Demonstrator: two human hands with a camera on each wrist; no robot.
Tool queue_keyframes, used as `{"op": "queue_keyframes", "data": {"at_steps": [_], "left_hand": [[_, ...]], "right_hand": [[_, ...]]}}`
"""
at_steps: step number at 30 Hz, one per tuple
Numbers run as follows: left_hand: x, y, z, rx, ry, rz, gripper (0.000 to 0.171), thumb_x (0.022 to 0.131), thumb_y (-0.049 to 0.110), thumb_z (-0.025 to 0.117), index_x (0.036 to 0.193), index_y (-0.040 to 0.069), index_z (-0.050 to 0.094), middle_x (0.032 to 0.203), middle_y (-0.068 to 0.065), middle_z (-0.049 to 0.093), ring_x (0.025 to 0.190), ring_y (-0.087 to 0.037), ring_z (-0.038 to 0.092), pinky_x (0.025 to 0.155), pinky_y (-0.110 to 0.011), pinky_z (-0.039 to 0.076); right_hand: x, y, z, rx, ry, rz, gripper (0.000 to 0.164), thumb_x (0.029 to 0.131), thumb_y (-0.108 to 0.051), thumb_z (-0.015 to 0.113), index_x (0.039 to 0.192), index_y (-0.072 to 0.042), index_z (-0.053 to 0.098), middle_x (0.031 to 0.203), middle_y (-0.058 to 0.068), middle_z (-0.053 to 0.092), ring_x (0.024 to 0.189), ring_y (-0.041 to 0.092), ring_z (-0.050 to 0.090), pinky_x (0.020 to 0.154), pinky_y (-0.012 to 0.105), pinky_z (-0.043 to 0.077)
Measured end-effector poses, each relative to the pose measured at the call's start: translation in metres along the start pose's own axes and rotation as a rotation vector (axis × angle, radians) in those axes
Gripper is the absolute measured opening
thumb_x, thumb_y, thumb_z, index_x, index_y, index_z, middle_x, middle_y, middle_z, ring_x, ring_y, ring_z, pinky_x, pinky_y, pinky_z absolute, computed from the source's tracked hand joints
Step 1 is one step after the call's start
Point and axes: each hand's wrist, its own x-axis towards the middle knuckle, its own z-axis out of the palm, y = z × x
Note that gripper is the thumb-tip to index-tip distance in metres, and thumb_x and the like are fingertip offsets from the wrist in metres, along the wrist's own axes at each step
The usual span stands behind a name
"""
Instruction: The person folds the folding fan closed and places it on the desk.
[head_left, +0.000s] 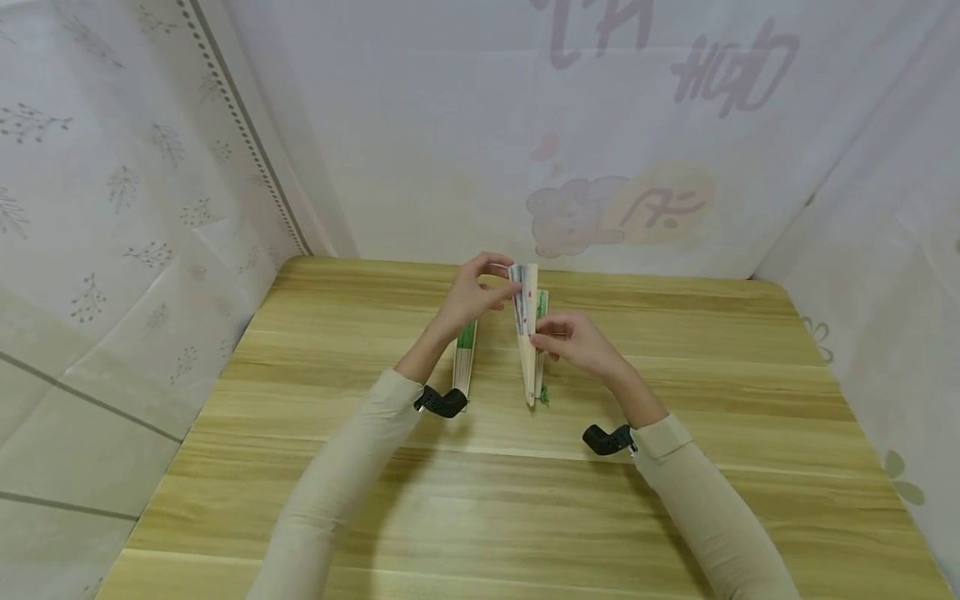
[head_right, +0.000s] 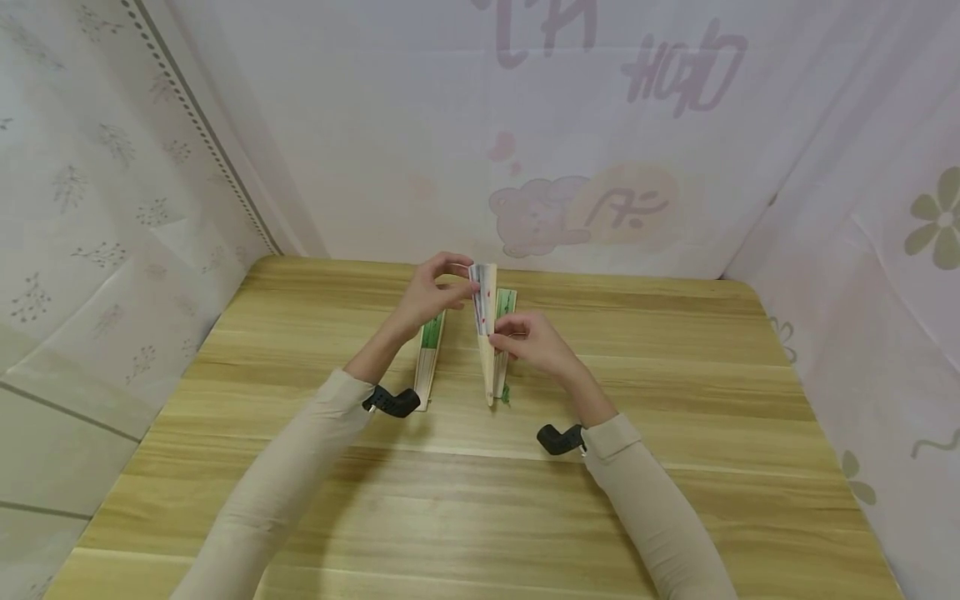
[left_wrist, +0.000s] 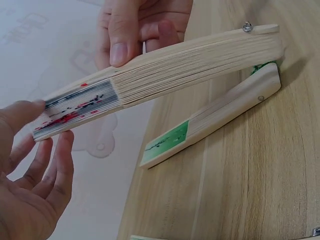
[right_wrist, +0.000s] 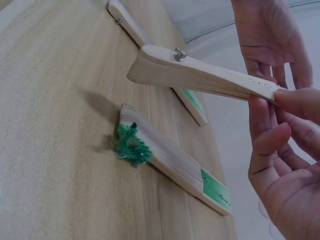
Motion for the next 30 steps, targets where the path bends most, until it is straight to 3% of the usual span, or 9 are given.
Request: {"op": "queue_keyframes", "data": {"at_steps": [4, 8, 17, 22, 25, 30], "left_hand": [[0.000, 0.000, 0.001, 0.033, 0.013, 0.005, 0.042, 0.092, 0.012, 0.078, 0.129, 0.004, 0.060, 0.117, -0.015, 0.061, 0.079, -0.032, 0.071, 0.077, -0.055, 0.059], [0.000, 0.000, 0.001, 0.050, 0.026, 0.014, 0.042, 0.091, 0.011, 0.079, 0.128, 0.003, 0.060, 0.115, -0.015, 0.060, 0.077, -0.031, 0.071, 0.072, -0.045, 0.060], [-0.001, -0.003, 0.002, 0.022, 0.065, 0.015, 0.043, 0.090, 0.002, 0.078, 0.129, 0.000, 0.060, 0.114, -0.016, 0.059, 0.080, -0.033, 0.071, 0.069, -0.037, 0.059], [0.000, -0.002, 0.004, -0.023, 0.098, 0.003, 0.044, 0.089, -0.001, 0.078, 0.128, -0.003, 0.059, 0.116, -0.019, 0.058, 0.089, -0.046, 0.069, 0.076, -0.041, 0.061], [0.001, -0.002, 0.007, -0.022, 0.123, 0.000, 0.045, 0.088, -0.001, 0.079, 0.128, -0.004, 0.059, 0.116, -0.021, 0.058, 0.089, -0.044, 0.069, 0.077, -0.042, 0.061], [0.001, 0.000, 0.009, -0.009, 0.161, 0.011, 0.045, 0.086, -0.002, 0.080, 0.126, -0.006, 0.061, 0.116, -0.025, 0.059, 0.083, -0.038, 0.070, 0.077, -0.046, 0.061]], "right_hand": [[-0.001, -0.001, 0.000, 0.005, 0.011, 0.007, 0.018, 0.102, -0.011, 0.065, 0.113, 0.002, 0.071, 0.096, 0.016, 0.068, 0.089, 0.051, 0.056, 0.070, 0.046, 0.051], [-0.001, -0.003, 0.001, 0.006, 0.020, 0.006, 0.017, 0.101, -0.011, 0.066, 0.112, 0.002, 0.071, 0.095, 0.015, 0.069, 0.091, 0.051, 0.058, 0.070, 0.044, 0.052], [-0.004, -0.001, 0.003, 0.014, 0.065, -0.028, 0.019, 0.100, -0.012, 0.068, 0.112, 0.003, 0.071, 0.094, 0.015, 0.070, 0.090, 0.048, 0.061, 0.069, 0.042, 0.054], [-0.003, -0.004, 0.005, -0.027, 0.089, -0.068, 0.019, 0.100, -0.013, 0.069, 0.112, 0.000, 0.072, 0.094, 0.013, 0.071, 0.089, 0.051, 0.062, 0.067, 0.047, 0.055], [-0.002, -0.007, 0.007, -0.066, 0.096, -0.086, 0.018, 0.099, -0.013, 0.070, 0.112, 0.000, 0.073, 0.094, 0.011, 0.072, 0.089, 0.050, 0.064, 0.067, 0.051, 0.055], [0.001, -0.012, 0.011, -0.194, 0.119, -0.125, 0.017, 0.098, -0.009, 0.071, 0.110, 0.002, 0.073, 0.094, 0.010, 0.073, 0.086, 0.041, 0.069, 0.068, 0.042, 0.058]]}}
